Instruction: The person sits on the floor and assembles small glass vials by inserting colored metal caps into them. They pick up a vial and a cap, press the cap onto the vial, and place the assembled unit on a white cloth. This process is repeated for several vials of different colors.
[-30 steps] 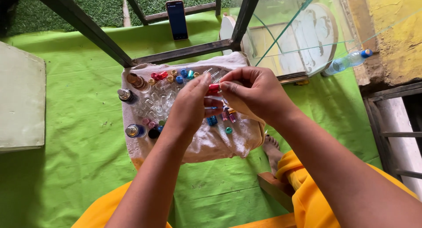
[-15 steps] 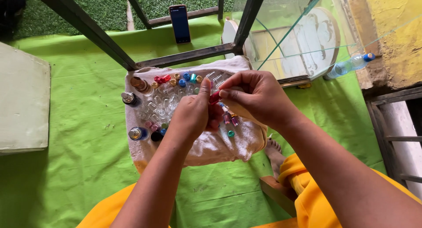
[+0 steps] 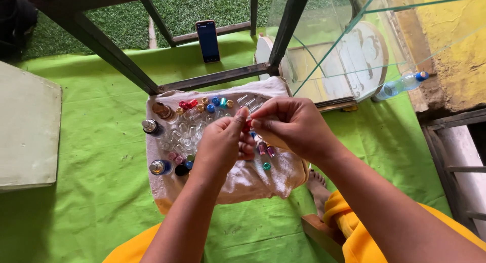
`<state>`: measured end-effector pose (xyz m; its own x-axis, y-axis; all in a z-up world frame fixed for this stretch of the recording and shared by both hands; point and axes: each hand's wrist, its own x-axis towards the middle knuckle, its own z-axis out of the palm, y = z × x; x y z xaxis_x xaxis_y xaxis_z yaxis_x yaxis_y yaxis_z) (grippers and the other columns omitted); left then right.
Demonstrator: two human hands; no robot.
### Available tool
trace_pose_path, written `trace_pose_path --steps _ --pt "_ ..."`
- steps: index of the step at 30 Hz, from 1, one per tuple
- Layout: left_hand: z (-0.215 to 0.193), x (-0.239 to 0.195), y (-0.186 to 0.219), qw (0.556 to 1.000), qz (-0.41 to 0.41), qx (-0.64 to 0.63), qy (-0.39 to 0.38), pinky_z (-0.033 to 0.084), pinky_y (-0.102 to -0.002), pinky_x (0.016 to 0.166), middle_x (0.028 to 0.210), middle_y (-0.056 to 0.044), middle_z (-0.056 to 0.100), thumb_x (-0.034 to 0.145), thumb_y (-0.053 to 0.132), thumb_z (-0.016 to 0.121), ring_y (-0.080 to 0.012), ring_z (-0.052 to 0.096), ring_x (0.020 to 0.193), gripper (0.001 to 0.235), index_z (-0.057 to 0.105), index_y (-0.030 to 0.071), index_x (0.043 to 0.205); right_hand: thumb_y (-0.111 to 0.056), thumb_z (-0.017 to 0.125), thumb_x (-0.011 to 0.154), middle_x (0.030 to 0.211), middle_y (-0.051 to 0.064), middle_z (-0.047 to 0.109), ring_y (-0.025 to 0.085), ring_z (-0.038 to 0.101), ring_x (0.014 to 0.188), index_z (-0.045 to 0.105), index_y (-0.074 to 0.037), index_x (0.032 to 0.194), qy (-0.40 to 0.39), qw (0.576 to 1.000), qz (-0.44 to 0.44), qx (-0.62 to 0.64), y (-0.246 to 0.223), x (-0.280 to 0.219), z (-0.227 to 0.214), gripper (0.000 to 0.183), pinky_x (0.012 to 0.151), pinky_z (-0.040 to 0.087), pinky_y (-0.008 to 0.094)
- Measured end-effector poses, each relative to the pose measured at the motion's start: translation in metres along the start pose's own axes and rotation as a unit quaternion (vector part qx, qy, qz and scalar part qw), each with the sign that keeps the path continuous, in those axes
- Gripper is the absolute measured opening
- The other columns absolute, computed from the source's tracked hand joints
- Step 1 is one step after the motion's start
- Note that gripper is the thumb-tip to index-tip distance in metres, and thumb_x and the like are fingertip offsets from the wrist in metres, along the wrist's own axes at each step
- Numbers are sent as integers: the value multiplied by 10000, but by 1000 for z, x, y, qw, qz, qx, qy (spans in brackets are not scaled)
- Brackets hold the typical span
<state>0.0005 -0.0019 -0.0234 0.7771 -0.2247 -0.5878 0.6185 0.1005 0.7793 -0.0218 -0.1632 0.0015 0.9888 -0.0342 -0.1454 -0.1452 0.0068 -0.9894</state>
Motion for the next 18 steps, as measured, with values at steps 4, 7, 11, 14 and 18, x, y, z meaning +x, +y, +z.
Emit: trace_pose_path --steps 4,7,11,14,18 --pt "0 1 -5 999 0 30 10 596 -364 427 572 -160 601 942 547 672 -194 591 423 572 638 -5 799 -11 864 766 885 106 750 148 696 854 807 -35 885 -46 993 -73 -78 -9 -1 -3 134 826 578 313" --pt "1 0 -1 1000 -2 -4 7 616 -385 469 603 -159 619 969 515 629 -189 610 455 533 671 -10 888 4 854 767 877 113 757 156 703 844 811 -23 893 -39 995 -59 -76 -5 -1 -5 136 820 578 314" --pt "5 -10 10 997 38 -62 -27 675 -452 625 745 -139 642 956 223 682 -189 666 591 409 611 -13 1282 -18 832 815 836 86 762 85 675 784 802 29 971 34 999 34 3 -2 -3 -3 166 752 575 239" --pt "5 -1 1 998 41 -46 -30 671 -457 638 733 -144 620 975 192 668 -192 633 600 388 592 -44 1274 69 794 809 858 179 791 170 741 764 748 105 1056 36 991 71 103 -3 0 0 254 706 627 276" --pt "3 3 -6 999 0 -51 -9 663 -444 594 673 -154 617 1014 347 620 -196 627 544 405 631 -33 1155 139 806 745 903 178 804 158 713 820 751 100 1089 -7 996 57 63 -9 0 2 350 766 635 313"
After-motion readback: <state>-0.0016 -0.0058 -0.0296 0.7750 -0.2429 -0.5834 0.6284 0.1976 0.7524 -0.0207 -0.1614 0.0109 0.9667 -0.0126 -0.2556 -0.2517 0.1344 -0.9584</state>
